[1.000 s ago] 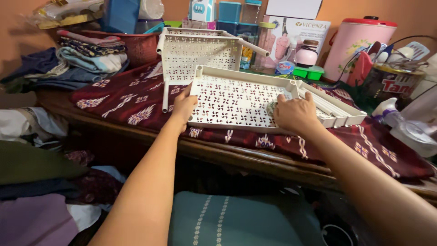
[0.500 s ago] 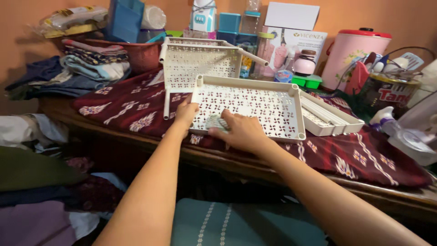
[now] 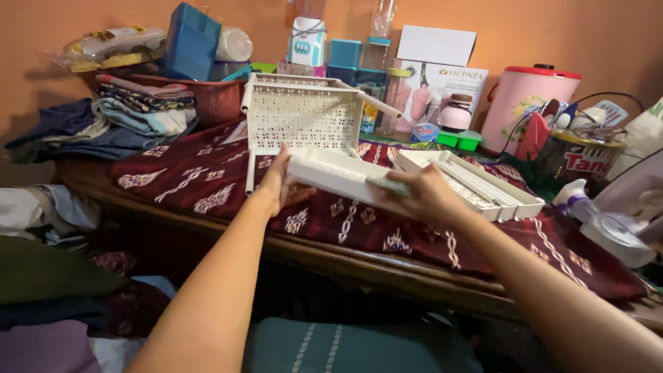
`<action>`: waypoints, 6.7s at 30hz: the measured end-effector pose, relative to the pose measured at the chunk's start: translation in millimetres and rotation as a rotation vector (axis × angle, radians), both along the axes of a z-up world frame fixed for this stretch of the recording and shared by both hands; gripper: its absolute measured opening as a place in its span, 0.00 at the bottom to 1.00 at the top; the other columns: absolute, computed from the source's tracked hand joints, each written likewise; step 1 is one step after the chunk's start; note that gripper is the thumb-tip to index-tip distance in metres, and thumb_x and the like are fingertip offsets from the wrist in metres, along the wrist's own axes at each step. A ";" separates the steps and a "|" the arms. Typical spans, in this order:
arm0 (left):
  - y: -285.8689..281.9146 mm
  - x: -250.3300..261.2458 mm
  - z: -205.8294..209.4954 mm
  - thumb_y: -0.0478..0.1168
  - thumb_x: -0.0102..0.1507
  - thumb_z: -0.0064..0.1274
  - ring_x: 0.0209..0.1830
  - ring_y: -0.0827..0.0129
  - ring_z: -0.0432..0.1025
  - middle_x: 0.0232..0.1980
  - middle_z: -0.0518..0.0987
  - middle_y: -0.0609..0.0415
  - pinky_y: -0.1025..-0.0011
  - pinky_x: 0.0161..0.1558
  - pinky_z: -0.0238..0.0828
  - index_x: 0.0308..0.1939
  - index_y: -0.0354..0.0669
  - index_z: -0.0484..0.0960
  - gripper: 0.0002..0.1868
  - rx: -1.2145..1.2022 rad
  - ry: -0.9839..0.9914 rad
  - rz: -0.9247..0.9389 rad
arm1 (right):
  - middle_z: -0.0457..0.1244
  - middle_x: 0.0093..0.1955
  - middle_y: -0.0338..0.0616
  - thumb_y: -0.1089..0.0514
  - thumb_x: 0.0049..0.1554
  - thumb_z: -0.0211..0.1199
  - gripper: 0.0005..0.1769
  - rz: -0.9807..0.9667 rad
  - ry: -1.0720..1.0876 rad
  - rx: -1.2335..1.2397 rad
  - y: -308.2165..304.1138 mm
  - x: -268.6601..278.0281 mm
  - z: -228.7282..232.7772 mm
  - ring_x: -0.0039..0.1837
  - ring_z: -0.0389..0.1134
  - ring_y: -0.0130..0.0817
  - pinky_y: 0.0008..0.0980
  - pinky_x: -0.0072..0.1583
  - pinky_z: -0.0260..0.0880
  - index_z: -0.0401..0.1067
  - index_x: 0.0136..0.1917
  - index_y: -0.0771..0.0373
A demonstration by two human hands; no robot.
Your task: The person assembles a white plastic dish rack by inserting vertical support rods into perforated trays and wiping the components with a cloth. The person handles the trays and rods one at a time, repeatedly inserting and removing the rods while cleaning the surfaces.
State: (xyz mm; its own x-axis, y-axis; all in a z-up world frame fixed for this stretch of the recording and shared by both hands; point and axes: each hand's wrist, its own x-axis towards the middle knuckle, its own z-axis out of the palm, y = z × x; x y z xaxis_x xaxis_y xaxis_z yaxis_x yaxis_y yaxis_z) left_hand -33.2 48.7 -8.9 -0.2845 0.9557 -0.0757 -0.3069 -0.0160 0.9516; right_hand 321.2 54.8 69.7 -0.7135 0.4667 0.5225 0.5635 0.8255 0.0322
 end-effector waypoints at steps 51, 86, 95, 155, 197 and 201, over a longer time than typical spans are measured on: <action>16.3 -50.7 -75.7 0.48 0.68 0.42 0.38 0.64 0.79 0.40 0.85 0.45 0.65 0.39 0.75 0.46 0.29 0.83 0.23 0.173 0.150 0.231 | 0.71 0.60 0.55 0.40 0.66 0.48 0.27 0.005 -0.067 -0.539 -74.5 -156.7 -5.5 0.58 0.74 0.51 0.45 0.60 0.73 0.62 0.78 0.37; 49.1 -2.2 5.7 0.47 0.69 0.41 0.52 0.55 0.78 0.55 0.82 0.40 0.58 0.53 0.79 0.62 0.32 0.75 0.25 0.373 -0.161 -0.191 | 0.66 0.51 0.50 0.56 0.65 0.53 0.22 0.343 0.334 -0.290 -59.2 -36.9 -27.1 0.47 0.72 0.43 0.36 0.51 0.72 0.69 0.72 0.56; 9.9 22.9 141.1 0.55 0.66 0.39 0.41 0.62 0.79 0.44 0.83 0.49 0.63 0.44 0.80 0.56 0.49 0.77 0.23 0.672 -0.128 -0.334 | 0.59 0.76 0.59 0.60 0.68 0.56 0.22 0.631 0.533 0.164 -81.4 -96.3 50.4 0.72 0.67 0.55 0.45 0.67 0.70 0.67 0.74 0.53; -122.6 64.2 32.5 0.64 0.49 0.67 0.39 0.43 0.76 0.39 0.80 0.39 0.54 0.38 0.72 0.57 0.41 0.71 0.43 0.558 1.409 0.130 | 0.68 0.33 0.52 0.33 0.57 0.60 0.25 0.208 -0.134 0.134 -27.4 -59.1 -22.5 0.33 0.70 0.56 0.53 0.36 0.68 0.69 0.46 0.57; -112.7 -10.3 36.8 0.55 0.57 0.66 0.44 0.52 0.78 0.41 0.83 0.44 0.59 0.46 0.73 0.40 0.43 0.87 0.20 0.394 1.569 -0.004 | 0.71 0.44 0.47 0.26 0.50 0.64 0.27 -0.022 -0.265 -0.108 15.4 -63.0 -15.1 0.51 0.71 0.48 0.50 0.55 0.67 0.77 0.51 0.45; -111.4 -20.2 30.2 0.50 0.57 0.65 0.51 0.49 0.74 0.45 0.83 0.47 0.53 0.49 0.69 0.38 0.47 0.88 0.13 0.291 1.713 0.258 | 0.70 0.47 0.40 0.22 0.47 0.62 0.31 -0.100 -0.304 0.123 26.2 -28.5 -13.9 0.58 0.67 0.41 0.46 0.59 0.59 0.80 0.49 0.46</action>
